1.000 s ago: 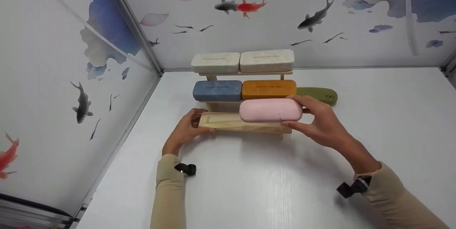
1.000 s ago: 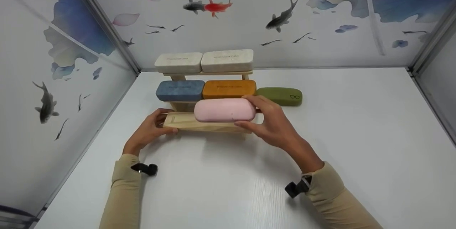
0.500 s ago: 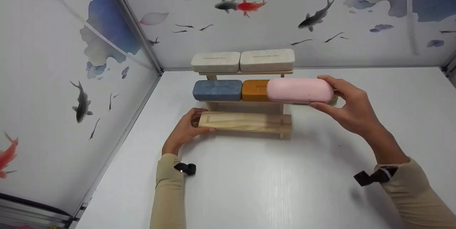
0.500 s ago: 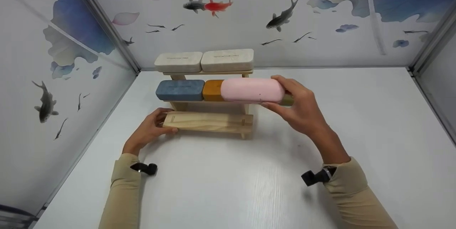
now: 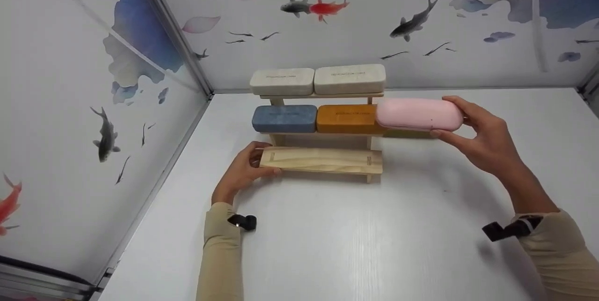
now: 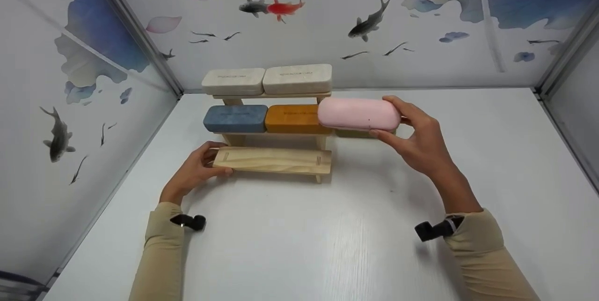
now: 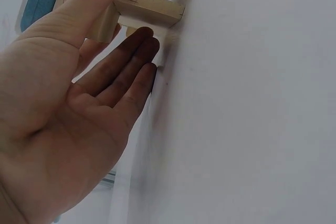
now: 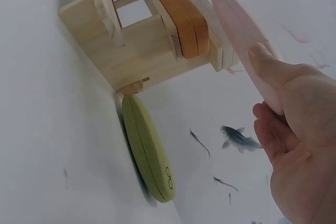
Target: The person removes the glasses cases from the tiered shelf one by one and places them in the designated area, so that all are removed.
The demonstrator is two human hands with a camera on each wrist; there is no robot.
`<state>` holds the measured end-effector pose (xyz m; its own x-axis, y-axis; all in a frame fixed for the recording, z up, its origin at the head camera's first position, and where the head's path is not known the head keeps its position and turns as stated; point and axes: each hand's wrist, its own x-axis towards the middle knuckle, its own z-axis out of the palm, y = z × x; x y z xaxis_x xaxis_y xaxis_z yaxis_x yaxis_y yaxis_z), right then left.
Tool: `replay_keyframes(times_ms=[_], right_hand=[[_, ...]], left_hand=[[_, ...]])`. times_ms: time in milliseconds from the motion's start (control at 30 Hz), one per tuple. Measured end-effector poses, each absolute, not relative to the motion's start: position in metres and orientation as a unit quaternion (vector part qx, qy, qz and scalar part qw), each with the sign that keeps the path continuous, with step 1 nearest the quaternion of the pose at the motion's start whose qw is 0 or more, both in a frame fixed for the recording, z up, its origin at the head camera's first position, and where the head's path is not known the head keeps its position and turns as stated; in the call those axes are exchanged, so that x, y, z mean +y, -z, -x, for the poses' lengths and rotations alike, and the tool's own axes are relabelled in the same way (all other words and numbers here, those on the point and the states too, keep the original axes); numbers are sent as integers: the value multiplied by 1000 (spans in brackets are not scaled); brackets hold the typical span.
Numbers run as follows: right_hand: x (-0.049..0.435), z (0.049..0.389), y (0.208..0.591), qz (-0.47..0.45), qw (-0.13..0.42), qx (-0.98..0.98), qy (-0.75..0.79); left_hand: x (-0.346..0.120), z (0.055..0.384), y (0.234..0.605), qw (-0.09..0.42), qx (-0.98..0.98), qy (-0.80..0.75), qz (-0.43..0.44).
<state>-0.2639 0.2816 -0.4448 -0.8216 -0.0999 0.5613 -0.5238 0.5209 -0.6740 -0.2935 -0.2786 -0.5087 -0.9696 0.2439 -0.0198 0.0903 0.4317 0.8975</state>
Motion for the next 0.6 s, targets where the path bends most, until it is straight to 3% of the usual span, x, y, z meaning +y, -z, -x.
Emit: replay_keyframes(times_ms=[600], right_hand=[[352, 280, 477, -53, 198, -874, -440]], left_hand=[[-279, 294, 510, 70, 846, -520, -97]])
